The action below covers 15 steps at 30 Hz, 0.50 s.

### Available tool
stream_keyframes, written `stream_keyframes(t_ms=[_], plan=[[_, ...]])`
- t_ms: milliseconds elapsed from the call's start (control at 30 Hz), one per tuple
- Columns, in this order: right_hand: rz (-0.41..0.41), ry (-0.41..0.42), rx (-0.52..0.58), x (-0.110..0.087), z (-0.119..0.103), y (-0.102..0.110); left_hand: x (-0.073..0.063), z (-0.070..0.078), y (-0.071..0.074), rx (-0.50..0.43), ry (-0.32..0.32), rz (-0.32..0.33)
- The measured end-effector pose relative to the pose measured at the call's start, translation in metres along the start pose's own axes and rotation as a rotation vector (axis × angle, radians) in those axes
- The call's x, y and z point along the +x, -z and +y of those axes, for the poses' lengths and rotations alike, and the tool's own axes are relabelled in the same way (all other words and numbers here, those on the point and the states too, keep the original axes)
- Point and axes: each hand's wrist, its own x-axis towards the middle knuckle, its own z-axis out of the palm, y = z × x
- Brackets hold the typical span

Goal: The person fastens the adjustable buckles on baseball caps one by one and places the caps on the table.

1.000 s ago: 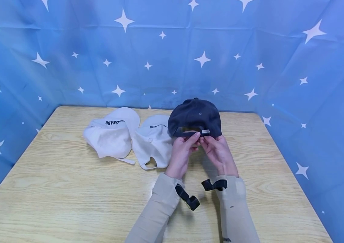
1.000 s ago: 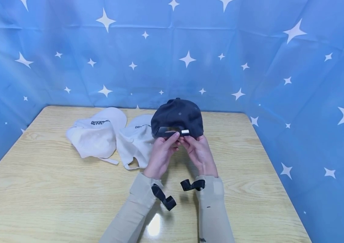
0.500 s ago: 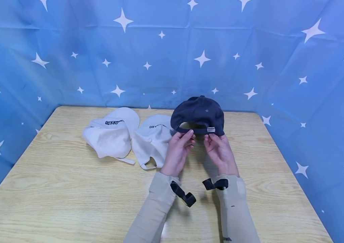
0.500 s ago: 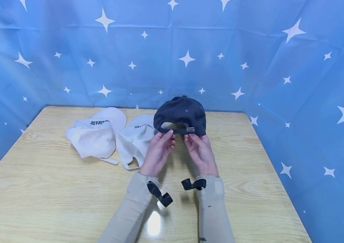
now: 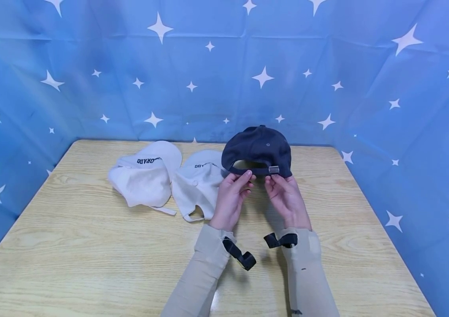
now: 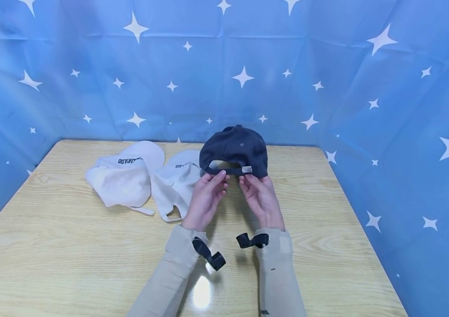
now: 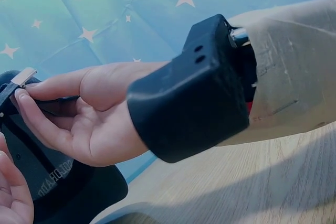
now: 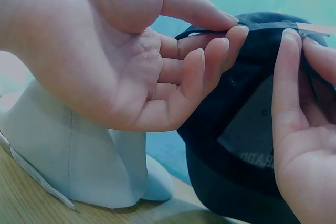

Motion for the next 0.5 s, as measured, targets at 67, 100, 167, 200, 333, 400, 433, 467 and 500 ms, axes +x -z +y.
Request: stream_keyframes(t_ms=[67, 100, 167, 200, 333, 400, 433, 467, 500], plan=[[-0.006, -0.002, 0.000, -0.0002, 0.0002, -0.0001, 0.0002, -0.0002, -0.0001, 0.002, 0.002, 0.002], [-0.008, -0.001, -0.003, -0.0004, 0.0003, -0.0003, 0.0003, -0.0004, -0.0001, 0.003, 0.003, 0.003], [-0.011, -0.001, -0.008, -0.0007, 0.0005, -0.0003, 0.0004, -0.0008, -0.0004, 0.007, 0.004, 0.002], [-0.013, -0.003, -0.010, -0.0007, 0.0006, -0.0002, 0.0004, -0.0010, -0.0005, 0.008, 0.004, 0.000], [-0.019, -0.010, -0.031, -0.0004, 0.0012, -0.0005, -0.0005, -0.0017, -0.0019, 0.016, -0.002, -0.011], [-0.023, -0.014, -0.039, -0.0002, 0.0015, -0.0008, -0.0011, -0.0019, -0.0029, 0.022, -0.001, -0.013], [-0.024, -0.015, -0.042, -0.0001, 0.0016, -0.0009, -0.0012, -0.0021, -0.0034, 0.025, 0.001, -0.014], [-0.025, -0.016, -0.041, 0.0000, 0.0017, -0.0011, -0.0014, -0.0020, -0.0038, 0.028, 0.003, -0.014], [-0.027, -0.016, -0.042, 0.0001, 0.0018, -0.0014, -0.0015, -0.0020, -0.0041, 0.030, 0.006, -0.017]])
